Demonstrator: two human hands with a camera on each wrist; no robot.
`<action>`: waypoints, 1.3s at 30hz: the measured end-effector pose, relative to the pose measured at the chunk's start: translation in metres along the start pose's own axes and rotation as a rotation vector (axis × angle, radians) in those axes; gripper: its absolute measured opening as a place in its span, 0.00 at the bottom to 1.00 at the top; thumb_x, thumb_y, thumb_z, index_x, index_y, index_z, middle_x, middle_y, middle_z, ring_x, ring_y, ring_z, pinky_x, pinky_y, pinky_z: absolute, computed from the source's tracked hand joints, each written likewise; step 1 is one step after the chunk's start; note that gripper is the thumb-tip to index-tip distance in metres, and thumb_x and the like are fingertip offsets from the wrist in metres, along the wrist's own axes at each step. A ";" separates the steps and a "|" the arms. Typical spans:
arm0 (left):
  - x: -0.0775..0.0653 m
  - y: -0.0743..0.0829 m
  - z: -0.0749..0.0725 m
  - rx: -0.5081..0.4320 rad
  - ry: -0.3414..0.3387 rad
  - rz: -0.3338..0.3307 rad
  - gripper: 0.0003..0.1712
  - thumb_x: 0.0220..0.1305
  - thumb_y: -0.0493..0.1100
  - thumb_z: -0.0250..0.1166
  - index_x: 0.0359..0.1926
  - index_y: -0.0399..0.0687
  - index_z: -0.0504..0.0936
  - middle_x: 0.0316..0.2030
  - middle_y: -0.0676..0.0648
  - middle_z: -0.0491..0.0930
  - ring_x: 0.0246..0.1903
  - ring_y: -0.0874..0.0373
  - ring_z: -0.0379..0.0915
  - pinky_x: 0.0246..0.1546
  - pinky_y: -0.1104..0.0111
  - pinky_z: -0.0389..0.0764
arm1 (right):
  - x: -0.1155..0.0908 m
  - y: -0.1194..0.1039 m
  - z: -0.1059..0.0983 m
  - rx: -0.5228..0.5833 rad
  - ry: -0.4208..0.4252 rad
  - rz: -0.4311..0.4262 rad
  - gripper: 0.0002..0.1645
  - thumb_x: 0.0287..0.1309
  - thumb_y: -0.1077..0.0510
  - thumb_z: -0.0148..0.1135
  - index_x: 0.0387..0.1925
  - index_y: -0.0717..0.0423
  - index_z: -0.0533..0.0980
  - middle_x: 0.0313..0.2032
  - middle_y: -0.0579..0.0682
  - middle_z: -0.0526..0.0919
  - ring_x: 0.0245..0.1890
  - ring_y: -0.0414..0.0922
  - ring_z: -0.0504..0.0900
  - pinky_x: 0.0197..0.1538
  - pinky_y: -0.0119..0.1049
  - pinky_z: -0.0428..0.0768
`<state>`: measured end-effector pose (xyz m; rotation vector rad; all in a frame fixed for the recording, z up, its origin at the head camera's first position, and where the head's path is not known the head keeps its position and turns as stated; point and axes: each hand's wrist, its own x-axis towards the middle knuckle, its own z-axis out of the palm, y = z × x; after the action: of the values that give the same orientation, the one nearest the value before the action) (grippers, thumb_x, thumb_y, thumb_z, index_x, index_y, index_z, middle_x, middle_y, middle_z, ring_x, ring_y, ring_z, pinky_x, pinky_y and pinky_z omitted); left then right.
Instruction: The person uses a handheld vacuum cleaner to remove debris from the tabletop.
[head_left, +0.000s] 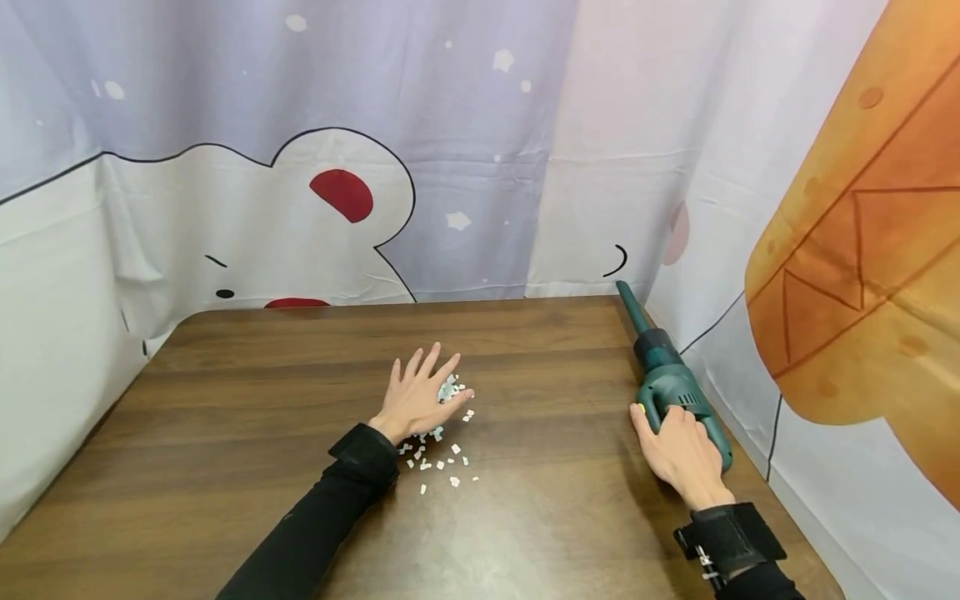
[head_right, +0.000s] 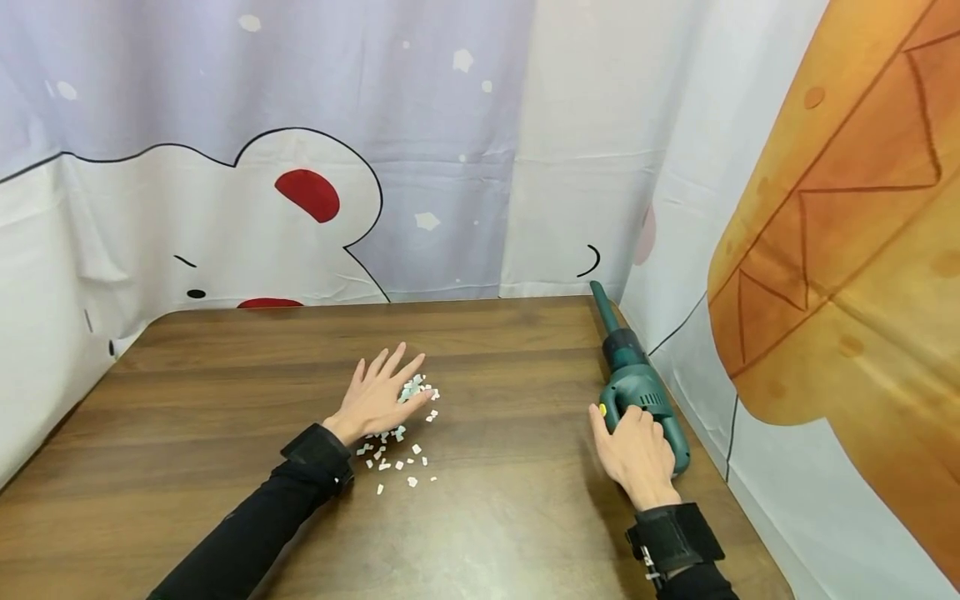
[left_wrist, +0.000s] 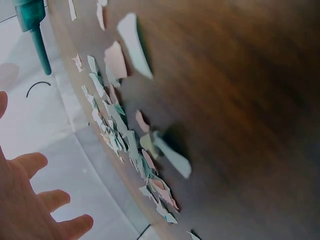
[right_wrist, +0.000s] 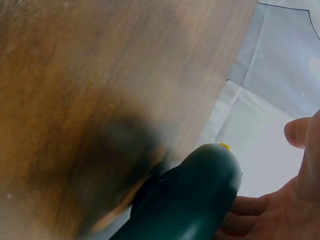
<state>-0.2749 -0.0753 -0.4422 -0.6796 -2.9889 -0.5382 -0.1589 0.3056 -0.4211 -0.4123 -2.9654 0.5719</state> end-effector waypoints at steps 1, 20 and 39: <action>0.000 0.000 -0.001 0.002 0.000 -0.003 0.44 0.70 0.74 0.48 0.80 0.62 0.57 0.80 0.42 0.45 0.78 0.38 0.38 0.72 0.35 0.38 | 0.000 0.001 0.001 0.001 0.001 0.005 0.55 0.72 0.26 0.35 0.50 0.79 0.70 0.46 0.77 0.75 0.46 0.73 0.76 0.41 0.61 0.76; -0.002 -0.004 -0.003 0.014 -0.001 -0.018 0.45 0.69 0.75 0.48 0.80 0.62 0.57 0.80 0.42 0.45 0.78 0.39 0.38 0.72 0.36 0.38 | 0.016 0.010 0.008 -0.038 -0.176 0.081 0.56 0.67 0.21 0.35 0.52 0.75 0.70 0.32 0.63 0.77 0.32 0.57 0.78 0.32 0.51 0.73; -0.004 -0.009 -0.007 0.041 -0.008 -0.012 0.45 0.69 0.74 0.49 0.80 0.61 0.58 0.80 0.41 0.46 0.78 0.38 0.39 0.72 0.35 0.38 | 0.025 0.010 0.010 -0.015 -0.272 0.050 0.18 0.67 0.52 0.50 0.25 0.58 0.73 0.18 0.50 0.79 0.23 0.50 0.78 0.29 0.45 0.74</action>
<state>-0.2751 -0.0865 -0.4391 -0.6623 -3.0042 -0.4739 -0.1823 0.3180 -0.4329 -0.4445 -3.2272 0.6598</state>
